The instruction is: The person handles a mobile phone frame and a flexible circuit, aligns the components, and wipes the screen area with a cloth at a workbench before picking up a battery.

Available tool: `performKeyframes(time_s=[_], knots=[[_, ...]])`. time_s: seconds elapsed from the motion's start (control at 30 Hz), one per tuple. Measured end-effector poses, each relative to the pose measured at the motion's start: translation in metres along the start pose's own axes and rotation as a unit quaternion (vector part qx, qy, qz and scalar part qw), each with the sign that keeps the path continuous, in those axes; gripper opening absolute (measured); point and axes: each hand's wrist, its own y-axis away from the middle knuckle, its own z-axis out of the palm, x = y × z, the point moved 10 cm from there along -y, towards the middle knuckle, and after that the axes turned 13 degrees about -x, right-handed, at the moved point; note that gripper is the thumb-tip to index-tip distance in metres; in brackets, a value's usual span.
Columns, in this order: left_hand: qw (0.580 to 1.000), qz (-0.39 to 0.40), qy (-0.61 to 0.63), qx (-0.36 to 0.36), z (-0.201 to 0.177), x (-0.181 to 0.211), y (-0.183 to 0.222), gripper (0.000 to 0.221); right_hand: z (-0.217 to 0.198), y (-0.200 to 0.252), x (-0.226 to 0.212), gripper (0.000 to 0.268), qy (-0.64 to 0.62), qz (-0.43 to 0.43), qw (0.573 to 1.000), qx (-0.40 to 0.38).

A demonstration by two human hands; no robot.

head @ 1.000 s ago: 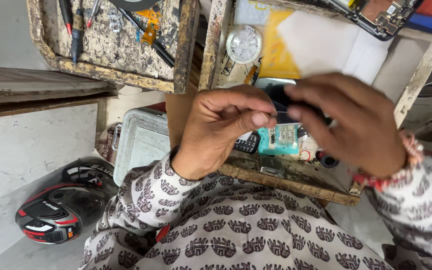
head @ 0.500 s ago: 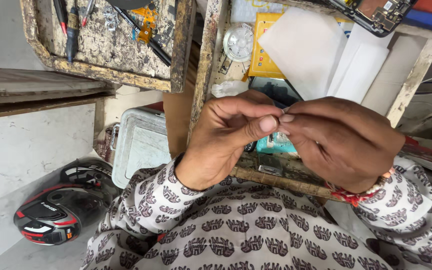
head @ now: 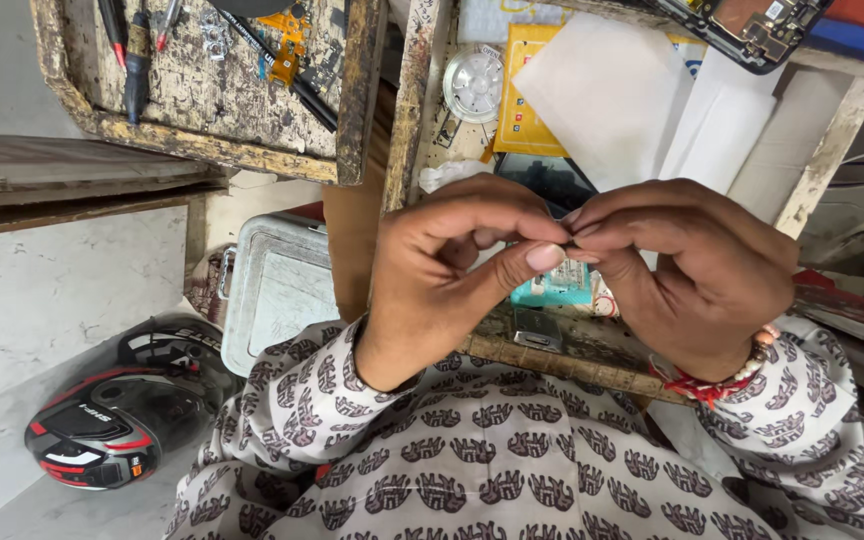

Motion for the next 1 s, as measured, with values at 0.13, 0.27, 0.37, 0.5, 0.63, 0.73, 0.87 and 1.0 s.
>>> performKeyframes(time_s=[0.13,0.27,0.37,0.5,0.63,0.73,0.87,1.0], knots=[[0.998,0.044,-0.035,-0.004,0.002,0.009,0.002,0.01,0.002,0.0,0.002,0.012,-0.012,0.009,1.0,-0.005],[0.997,0.081,-0.002,-0.004,0.002,0.005,0.005,0.007,0.005,0.003,0.005,0.009,-0.016,0.019,1.0,-0.012],[0.99,0.127,0.064,0.012,-0.005,0.003,0.0,0.004,0.008,0.006,0.018,0.011,-0.091,-0.003,0.996,0.022],[0.985,0.149,0.073,0.041,-0.034,0.019,-0.001,0.005,0.011,0.02,0.039,0.015,-0.097,0.062,0.993,0.001],[0.988,0.131,-0.034,0.074,-0.048,0.037,0.009,0.002,0.006,0.017,0.045,0.016,-0.073,0.056,0.995,0.04],[0.984,0.102,-0.108,0.095,-0.047,0.026,0.008,0.007,0.002,0.009,0.026,0.021,-0.023,-0.004,0.999,0.048],[0.999,0.05,-0.016,0.007,0.0,-0.019,0.014,0.006,0.024,-0.001,-0.005,0.022,0.024,-0.099,0.994,-0.05],[0.957,-0.043,0.285,-0.045,0.029,-0.068,0.023,0.016,0.026,0.004,-0.019,0.023,0.012,-0.058,0.987,-0.147]])
